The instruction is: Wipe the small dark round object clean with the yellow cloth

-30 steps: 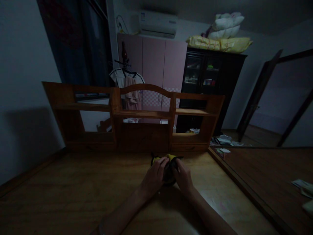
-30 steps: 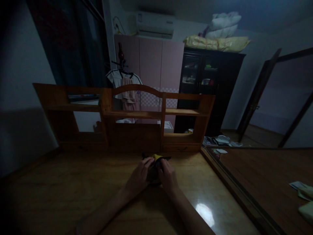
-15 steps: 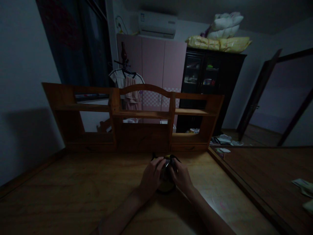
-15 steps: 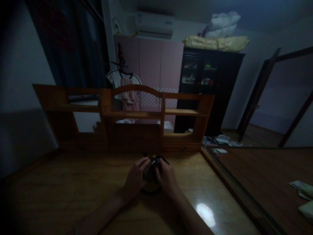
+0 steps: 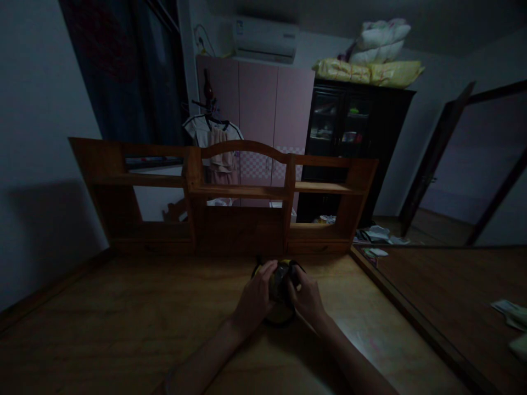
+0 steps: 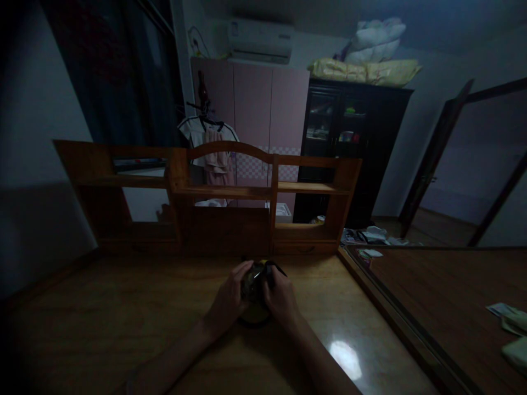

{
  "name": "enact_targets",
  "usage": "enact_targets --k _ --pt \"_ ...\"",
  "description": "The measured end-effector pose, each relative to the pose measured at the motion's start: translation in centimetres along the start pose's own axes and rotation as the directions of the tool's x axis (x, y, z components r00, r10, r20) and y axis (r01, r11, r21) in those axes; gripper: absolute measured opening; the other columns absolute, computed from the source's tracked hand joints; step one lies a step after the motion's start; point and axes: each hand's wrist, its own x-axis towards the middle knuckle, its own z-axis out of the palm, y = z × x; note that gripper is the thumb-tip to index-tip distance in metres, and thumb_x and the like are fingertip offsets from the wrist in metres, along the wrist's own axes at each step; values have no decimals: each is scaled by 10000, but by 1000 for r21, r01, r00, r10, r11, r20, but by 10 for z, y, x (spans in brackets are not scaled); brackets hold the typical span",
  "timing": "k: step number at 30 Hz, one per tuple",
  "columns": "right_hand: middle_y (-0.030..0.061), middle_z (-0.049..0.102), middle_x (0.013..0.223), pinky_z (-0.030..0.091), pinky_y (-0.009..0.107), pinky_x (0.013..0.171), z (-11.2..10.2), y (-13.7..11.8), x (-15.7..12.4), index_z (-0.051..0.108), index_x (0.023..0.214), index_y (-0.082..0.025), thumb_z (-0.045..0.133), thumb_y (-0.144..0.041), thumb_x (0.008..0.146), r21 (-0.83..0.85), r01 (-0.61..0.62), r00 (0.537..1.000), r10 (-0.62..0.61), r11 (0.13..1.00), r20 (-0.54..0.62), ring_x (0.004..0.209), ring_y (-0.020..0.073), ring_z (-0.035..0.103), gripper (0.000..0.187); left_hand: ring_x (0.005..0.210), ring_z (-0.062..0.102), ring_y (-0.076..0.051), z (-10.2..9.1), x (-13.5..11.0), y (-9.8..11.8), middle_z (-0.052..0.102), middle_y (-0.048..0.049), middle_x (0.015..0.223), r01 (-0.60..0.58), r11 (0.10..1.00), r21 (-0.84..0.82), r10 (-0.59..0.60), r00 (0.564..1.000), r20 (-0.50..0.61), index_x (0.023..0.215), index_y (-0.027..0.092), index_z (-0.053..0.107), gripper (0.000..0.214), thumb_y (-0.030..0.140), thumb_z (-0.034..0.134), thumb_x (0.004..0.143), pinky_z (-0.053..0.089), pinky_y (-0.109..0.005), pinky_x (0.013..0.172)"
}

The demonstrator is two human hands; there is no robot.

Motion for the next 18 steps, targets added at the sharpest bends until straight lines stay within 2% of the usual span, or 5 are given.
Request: enact_targets --k 10,18 --pt "45 661 798 477 246 596 1 0 0 558 1002 -196 496 -198 852 29 4 1000 -3 1000 -9 671 178 634 162 1291 408 -230 -5 5 4 377 -151 1405 63 993 -96 -61 998 18 1415 174 140 732 77 532 805 417 -430 1046" --pt "47 657 792 472 239 596 1 -1 -1 563 979 -189 487 -185 848 30 7 1000 -7 1000 -4 671 171 624 152 1300 394 -252 -5 5 2 430 -149 1386 11 998 57 -12 1000 4 1432 158 131 761 107 555 803 404 -463 1041"
